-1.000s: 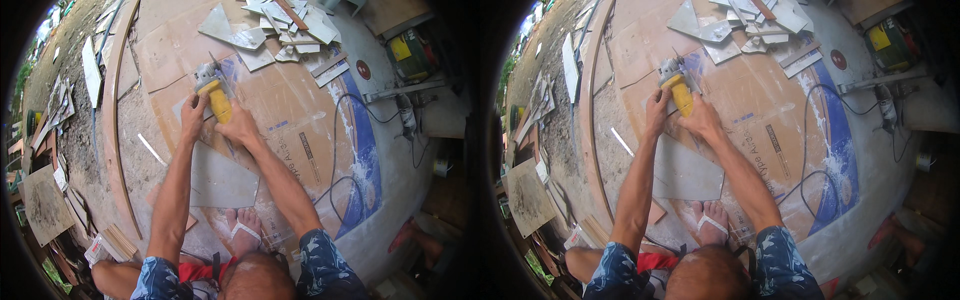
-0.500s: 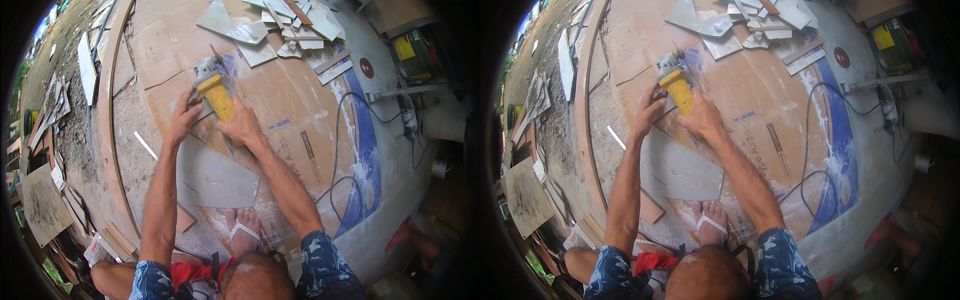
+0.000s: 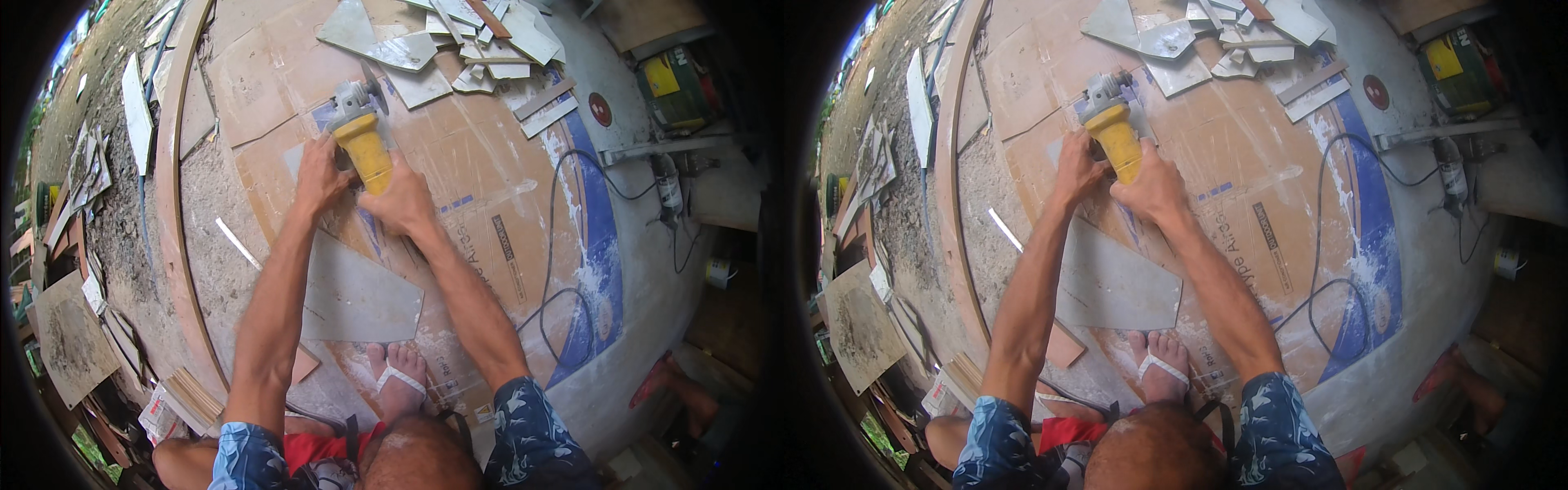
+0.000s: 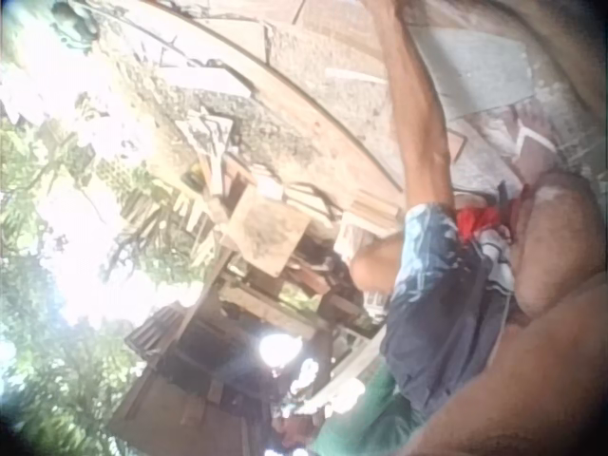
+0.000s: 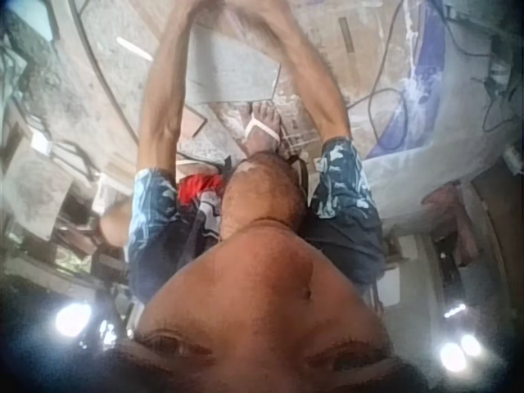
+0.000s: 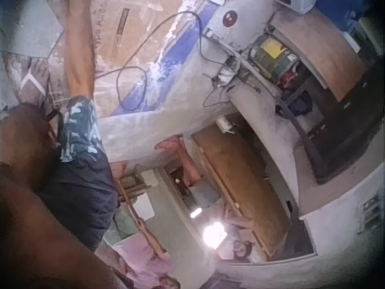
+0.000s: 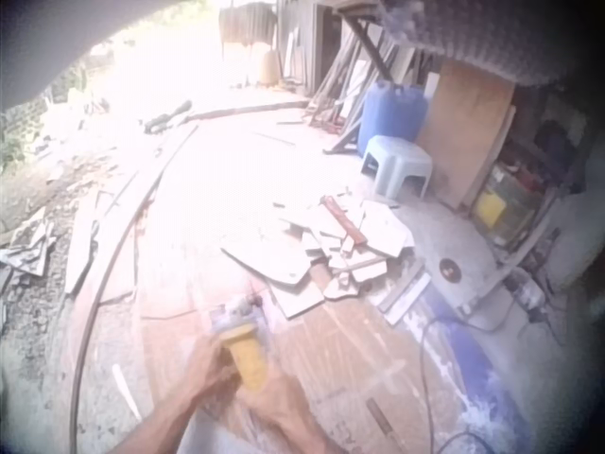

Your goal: The person uses an angle grinder to cut rectangular ceramic tiles on a cardboard-covered floor. They handle the tiles one at a time, cut them, and stack the finished pieces.

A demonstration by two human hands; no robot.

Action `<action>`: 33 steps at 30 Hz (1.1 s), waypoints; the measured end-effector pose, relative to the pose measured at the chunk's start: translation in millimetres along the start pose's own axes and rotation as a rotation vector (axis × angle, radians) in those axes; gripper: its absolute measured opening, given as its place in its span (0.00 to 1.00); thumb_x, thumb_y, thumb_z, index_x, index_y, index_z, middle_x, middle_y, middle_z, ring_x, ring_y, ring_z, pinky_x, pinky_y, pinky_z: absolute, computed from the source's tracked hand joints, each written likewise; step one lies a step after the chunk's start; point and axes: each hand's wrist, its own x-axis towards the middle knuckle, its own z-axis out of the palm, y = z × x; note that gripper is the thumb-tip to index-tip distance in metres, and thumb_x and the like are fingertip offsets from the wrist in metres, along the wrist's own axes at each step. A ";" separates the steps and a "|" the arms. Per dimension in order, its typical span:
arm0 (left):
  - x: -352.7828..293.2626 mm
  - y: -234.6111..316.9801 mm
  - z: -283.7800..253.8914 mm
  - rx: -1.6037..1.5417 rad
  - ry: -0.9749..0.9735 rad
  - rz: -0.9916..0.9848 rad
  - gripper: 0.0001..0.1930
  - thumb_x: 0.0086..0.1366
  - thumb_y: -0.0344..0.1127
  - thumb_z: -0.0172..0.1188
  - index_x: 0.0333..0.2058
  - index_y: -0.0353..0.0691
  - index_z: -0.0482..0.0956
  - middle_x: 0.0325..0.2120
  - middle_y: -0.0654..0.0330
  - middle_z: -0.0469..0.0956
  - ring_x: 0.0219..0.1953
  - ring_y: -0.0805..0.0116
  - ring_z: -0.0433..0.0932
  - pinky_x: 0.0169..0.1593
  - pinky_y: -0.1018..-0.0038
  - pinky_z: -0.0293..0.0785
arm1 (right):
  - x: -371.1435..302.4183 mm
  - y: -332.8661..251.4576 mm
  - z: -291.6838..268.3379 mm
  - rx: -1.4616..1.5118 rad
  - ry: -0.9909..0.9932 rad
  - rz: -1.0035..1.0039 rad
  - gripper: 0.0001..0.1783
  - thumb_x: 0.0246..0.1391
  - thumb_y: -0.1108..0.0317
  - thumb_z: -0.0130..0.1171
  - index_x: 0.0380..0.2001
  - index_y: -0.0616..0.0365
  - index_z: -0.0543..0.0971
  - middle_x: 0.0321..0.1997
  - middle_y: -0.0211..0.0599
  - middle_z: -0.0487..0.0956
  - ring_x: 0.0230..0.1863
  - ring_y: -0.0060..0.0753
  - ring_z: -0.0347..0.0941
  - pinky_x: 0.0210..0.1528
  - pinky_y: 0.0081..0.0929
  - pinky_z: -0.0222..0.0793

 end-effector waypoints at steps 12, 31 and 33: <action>-18.7 -7.3 -3.2 -0.409 -0.056 -0.139 0.46 0.63 0.37 0.72 0.77 0.32 0.63 0.78 0.42 0.59 0.77 0.55 0.64 0.77 0.61 0.62 | 3.4 -1.5 -2.8 -0.002 -0.013 0.044 0.46 0.47 0.54 0.73 0.67 0.63 0.69 0.48 0.67 0.86 0.52 0.70 0.84 0.55 0.56 0.81; -12.8 -14.2 5.8 -0.621 -0.063 -0.115 0.35 0.76 0.46 0.66 0.73 0.29 0.69 0.81 0.44 0.51 0.74 0.57 0.68 0.73 0.65 0.69 | 5.8 -1.6 0.6 -0.057 -0.018 0.036 0.41 0.48 0.55 0.73 0.61 0.65 0.70 0.45 0.66 0.86 0.49 0.69 0.85 0.52 0.57 0.82; -12.8 -19.0 7.9 -0.597 -0.031 -0.105 0.36 0.76 0.47 0.66 0.73 0.29 0.69 0.81 0.43 0.51 0.75 0.56 0.68 0.73 0.65 0.68 | 6.6 -3.5 1.2 -0.056 -0.030 0.039 0.41 0.49 0.55 0.74 0.61 0.65 0.70 0.45 0.66 0.86 0.49 0.69 0.85 0.52 0.57 0.81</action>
